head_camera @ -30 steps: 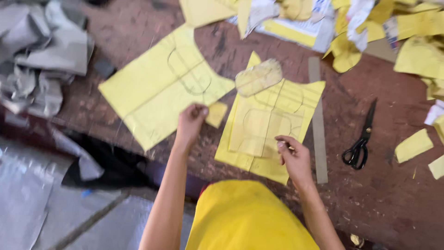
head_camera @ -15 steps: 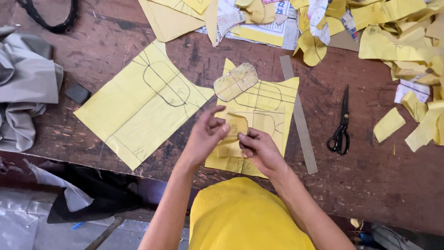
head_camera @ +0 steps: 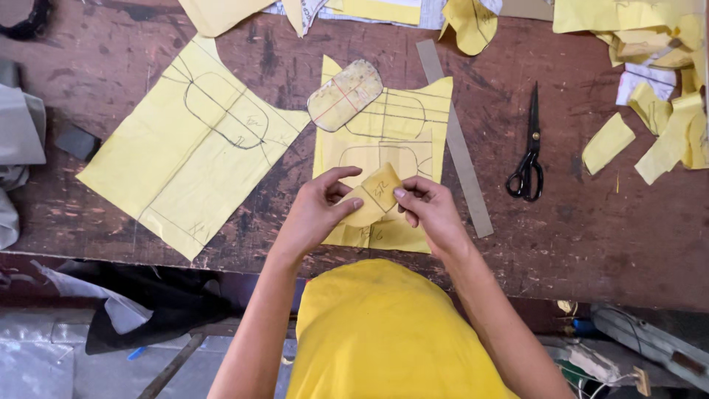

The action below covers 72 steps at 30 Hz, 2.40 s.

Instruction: The person arranges yellow paper pattern pieces on a wooden workbench, aligning them with a ruler and a smaller template. They move pieces around, place a ruler across them, and adjust the position of the template on top of a larger pattern piece.

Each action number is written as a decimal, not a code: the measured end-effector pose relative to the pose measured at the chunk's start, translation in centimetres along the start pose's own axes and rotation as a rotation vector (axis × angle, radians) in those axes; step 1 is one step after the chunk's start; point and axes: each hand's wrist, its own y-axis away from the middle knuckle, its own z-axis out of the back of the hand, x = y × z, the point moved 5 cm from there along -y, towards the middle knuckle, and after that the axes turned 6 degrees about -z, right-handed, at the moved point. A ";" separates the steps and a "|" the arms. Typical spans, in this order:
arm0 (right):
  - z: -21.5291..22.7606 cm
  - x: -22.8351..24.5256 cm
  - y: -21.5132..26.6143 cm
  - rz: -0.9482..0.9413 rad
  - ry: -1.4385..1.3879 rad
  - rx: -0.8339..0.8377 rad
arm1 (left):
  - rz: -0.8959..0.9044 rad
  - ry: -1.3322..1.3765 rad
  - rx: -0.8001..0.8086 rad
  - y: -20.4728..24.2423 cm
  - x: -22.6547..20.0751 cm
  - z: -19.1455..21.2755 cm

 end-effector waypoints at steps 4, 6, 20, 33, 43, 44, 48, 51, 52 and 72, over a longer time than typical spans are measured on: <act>0.6 -0.8 0.0 -0.017 -0.222 0.022 | 0.027 0.220 -0.110 -0.5 0.3 -0.1; 0.8 -1.7 0.3 -0.015 -0.264 0.037 | -0.015 0.347 -0.186 -0.4 0.7 -0.8; 0.0 -2.0 0.7 0.040 -0.207 0.012 | -0.109 0.422 -0.316 -0.3 0.6 -1.0; 0.2 -2.3 0.7 0.035 -0.183 0.004 | -0.056 0.481 -0.364 -0.3 2.0 -0.5; 0.4 -3.1 -1.0 0.013 -0.192 -0.037 | 0.032 0.446 -0.377 -3.0 3.7 0.0; 0.8 -3.4 -1.4 0.011 -0.179 -0.049 | 0.027 0.450 -0.372 -3.7 4.0 0.1; 2.9 -5.3 -3.0 -0.003 -0.083 -0.183 | -0.006 0.436 -0.375 -7.2 4.6 1.1; 4.8 -6.6 -3.6 -0.015 -0.010 -0.329 | 0.002 0.406 -0.407 -12.0 4.6 2.7; 5.3 -7.0 -4.0 -0.017 -0.003 -0.369 | 0.008 0.398 -0.420 -14.0 4.4 3.5; 11.9 -10.2 -3.1 -0.179 0.081 -0.569 | -0.219 -0.287 -0.745 -31.2 4.0 15.7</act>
